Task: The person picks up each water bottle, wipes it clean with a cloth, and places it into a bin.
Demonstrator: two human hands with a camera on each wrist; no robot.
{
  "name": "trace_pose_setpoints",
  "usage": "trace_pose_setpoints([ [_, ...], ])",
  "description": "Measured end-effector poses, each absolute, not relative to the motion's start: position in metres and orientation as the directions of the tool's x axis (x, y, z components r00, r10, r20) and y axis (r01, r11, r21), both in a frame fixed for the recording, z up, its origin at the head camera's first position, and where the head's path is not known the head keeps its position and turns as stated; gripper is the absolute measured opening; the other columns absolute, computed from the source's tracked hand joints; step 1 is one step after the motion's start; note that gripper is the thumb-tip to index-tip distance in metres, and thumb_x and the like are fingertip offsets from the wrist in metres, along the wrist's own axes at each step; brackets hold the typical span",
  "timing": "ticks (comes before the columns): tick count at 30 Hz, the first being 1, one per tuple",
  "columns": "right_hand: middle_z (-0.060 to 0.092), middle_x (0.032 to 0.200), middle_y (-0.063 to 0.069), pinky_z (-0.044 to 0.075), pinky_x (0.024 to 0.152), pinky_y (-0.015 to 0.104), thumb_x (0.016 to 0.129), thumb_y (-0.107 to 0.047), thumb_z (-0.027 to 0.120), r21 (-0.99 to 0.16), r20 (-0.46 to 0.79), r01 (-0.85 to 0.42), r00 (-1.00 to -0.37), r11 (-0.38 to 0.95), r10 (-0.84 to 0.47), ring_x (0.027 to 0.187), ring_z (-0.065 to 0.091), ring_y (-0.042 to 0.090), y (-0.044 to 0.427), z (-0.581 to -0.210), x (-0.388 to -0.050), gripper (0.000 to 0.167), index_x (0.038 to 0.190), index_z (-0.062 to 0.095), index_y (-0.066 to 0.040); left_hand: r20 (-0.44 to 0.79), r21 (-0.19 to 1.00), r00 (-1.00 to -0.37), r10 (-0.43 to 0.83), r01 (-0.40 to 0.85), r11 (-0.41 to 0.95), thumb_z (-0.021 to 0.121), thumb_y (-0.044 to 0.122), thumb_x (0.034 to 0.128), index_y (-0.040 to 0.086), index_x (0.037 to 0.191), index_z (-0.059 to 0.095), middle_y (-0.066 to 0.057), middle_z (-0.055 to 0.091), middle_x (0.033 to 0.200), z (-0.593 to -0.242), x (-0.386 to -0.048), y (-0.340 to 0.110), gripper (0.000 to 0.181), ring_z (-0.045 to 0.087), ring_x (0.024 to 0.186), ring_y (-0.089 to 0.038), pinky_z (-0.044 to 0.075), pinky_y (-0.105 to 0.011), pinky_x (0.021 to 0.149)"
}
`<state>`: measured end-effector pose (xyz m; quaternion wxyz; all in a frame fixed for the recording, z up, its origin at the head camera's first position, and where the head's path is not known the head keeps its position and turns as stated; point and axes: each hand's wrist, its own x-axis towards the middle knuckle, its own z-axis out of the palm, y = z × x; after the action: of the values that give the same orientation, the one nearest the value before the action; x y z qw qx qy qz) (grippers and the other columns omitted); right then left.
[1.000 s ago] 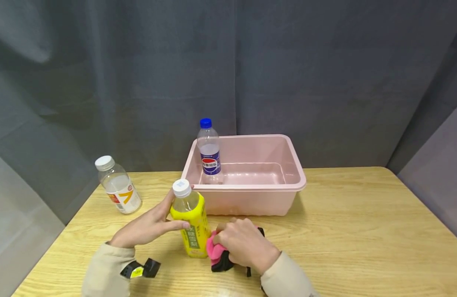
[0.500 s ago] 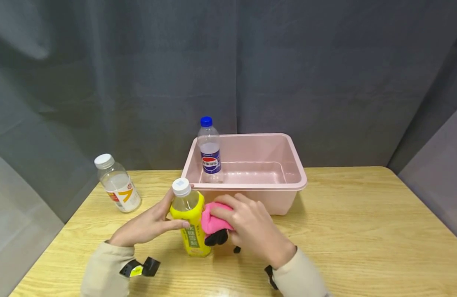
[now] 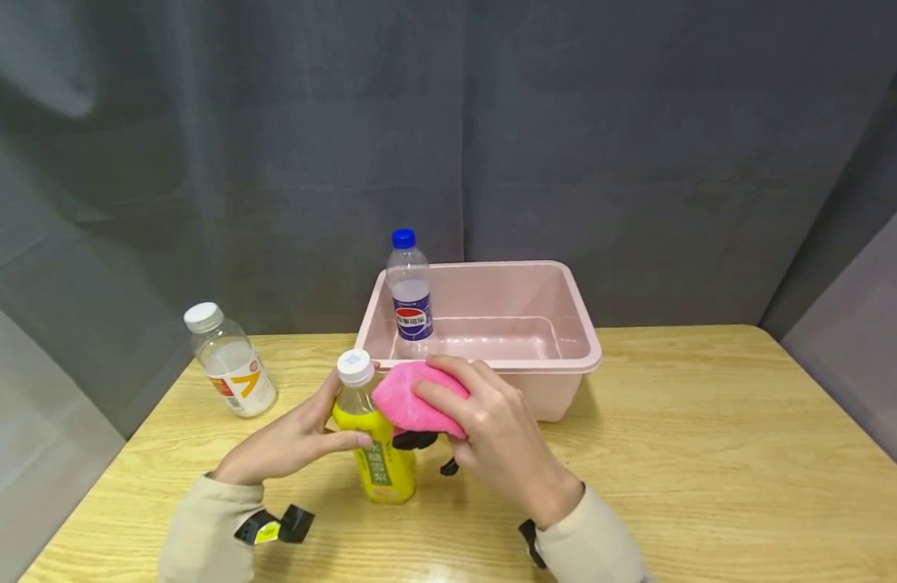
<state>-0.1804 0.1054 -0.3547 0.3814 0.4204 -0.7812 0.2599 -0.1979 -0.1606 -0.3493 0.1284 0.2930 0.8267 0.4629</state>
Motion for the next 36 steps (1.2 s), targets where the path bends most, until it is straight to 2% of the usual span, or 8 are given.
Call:
trace_pose_setpoints([
  [5, 0.066, 0.122, 0.012, 0.060, 0.078, 0.046, 0.058, 0.015, 0.072, 0.009, 0.734, -0.842, -0.361, 0.540, -0.575, 0.102, 0.065, 0.031, 0.107, -0.354, -0.178, 0.058, 0.107, 0.077, -0.014, 0.056, 0.839, -0.804, 0.593, 0.360, 0.408, 0.071, 0.026, 0.0968, 0.011, 0.163, 0.005, -0.020, 0.030, 0.160, -0.349, -0.197, -0.161, 0.095, 0.042, 0.138, -0.038, 0.033, -0.058, 0.114],
  [10, 0.068, 0.115, 0.008, 0.059, 0.060, 0.036, 0.052, 0.009, 0.078, 0.111, 0.569, -0.830, -0.399, 0.547, -0.719, 0.092, 0.064, 0.027, 0.104, -0.360, -0.178, 0.057, 0.102, 0.076, -0.019, 0.036, 0.836, -0.816, 0.577, 0.341, 0.430, 0.071, 0.027, 0.0964, 0.011, 0.163, 0.004, -0.021, 0.029, 0.161, -0.348, -0.196, -0.161, 0.096, 0.039, 0.140, -0.041, 0.032, -0.060, 0.114],
  [14, 0.069, 0.111, 0.004, 0.056, 0.059, 0.031, 0.059, 0.001, 0.085, 0.119, 0.399, -0.826, -0.468, 0.551, -0.788, 0.087, 0.062, 0.023, 0.098, -0.373, -0.177, 0.046, 0.098, 0.077, -0.022, 0.037, 0.836, -0.815, 0.578, 0.342, 0.429, 0.071, 0.028, 0.0966, 0.011, 0.163, 0.004, -0.021, 0.029, 0.161, -0.348, -0.196, -0.160, 0.096, 0.039, 0.140, -0.041, 0.032, -0.059, 0.114],
  [18, 0.069, 0.100, -0.003, 0.051, 0.056, 0.027, 0.066, 0.001, 0.084, 0.106, 0.270, -0.829, -0.507, 0.549, -0.818, 0.078, 0.062, 0.018, 0.091, -0.389, -0.176, 0.037, 0.090, 0.076, -0.027, 0.055, 0.830, -0.811, 0.583, 0.361, 0.425, 0.072, 0.028, 0.0960, 0.012, 0.163, 0.004, -0.020, 0.027, 0.162, -0.347, -0.197, -0.160, 0.097, 0.037, 0.142, -0.039, 0.030, -0.057, 0.116],
  [21, 0.066, 0.092, -0.006, 0.046, 0.051, 0.025, 0.067, 0.003, 0.083, 0.112, 0.243, -0.830, -0.511, 0.547, -0.825, 0.069, 0.059, 0.015, 0.089, -0.396, -0.176, 0.038, 0.086, 0.074, -0.028, 0.062, 0.823, -0.811, 0.581, 0.371, 0.430, 0.072, 0.028, 0.0957, 0.011, 0.163, 0.005, -0.020, 0.027, 0.163, -0.347, -0.197, -0.160, 0.097, 0.036, 0.143, -0.039, 0.029, -0.057, 0.116],
  [25, 0.065, 0.090, -0.006, 0.045, 0.049, 0.025, 0.066, 0.005, 0.083, 0.104, 0.257, -0.826, -0.516, 0.554, -0.817, 0.067, 0.058, 0.015, 0.089, -0.397, -0.175, 0.039, 0.084, 0.074, -0.028, 0.058, 0.823, -0.813, 0.579, 0.367, 0.434, 0.072, 0.028, 0.0957, 0.011, 0.163, 0.005, -0.020, 0.028, 0.162, -0.348, -0.196, -0.160, 0.097, 0.037, 0.142, -0.039, 0.030, -0.057, 0.116],
  [34, 0.065, 0.092, -0.007, 0.044, 0.051, 0.023, 0.067, 0.005, 0.082, 0.083, 0.246, -0.827, -0.524, 0.557, -0.815, 0.069, 0.059, 0.015, 0.090, -0.395, -0.176, 0.038, 0.085, 0.074, -0.028, 0.049, 0.832, -0.816, 0.576, 0.353, 0.429, 0.073, 0.027, 0.0958, 0.013, 0.163, 0.003, -0.021, 0.029, 0.161, -0.348, -0.197, -0.160, 0.098, 0.038, 0.141, -0.039, 0.030, -0.057, 0.116],
  [36, 0.067, 0.095, -0.005, 0.049, 0.056, 0.025, 0.068, 0.004, 0.081, 0.082, 0.262, -0.829, -0.517, 0.553, -0.815, 0.073, 0.061, 0.016, 0.092, -0.393, -0.176, 0.037, 0.086, 0.074, -0.027, 0.044, 0.831, -0.817, 0.575, 0.349, 0.432, 0.072, 0.028, 0.0960, 0.013, 0.164, 0.003, -0.021, 0.028, 0.162, -0.347, -0.196, -0.159, 0.098, 0.037, 0.142, -0.039, 0.029, -0.057, 0.116],
])
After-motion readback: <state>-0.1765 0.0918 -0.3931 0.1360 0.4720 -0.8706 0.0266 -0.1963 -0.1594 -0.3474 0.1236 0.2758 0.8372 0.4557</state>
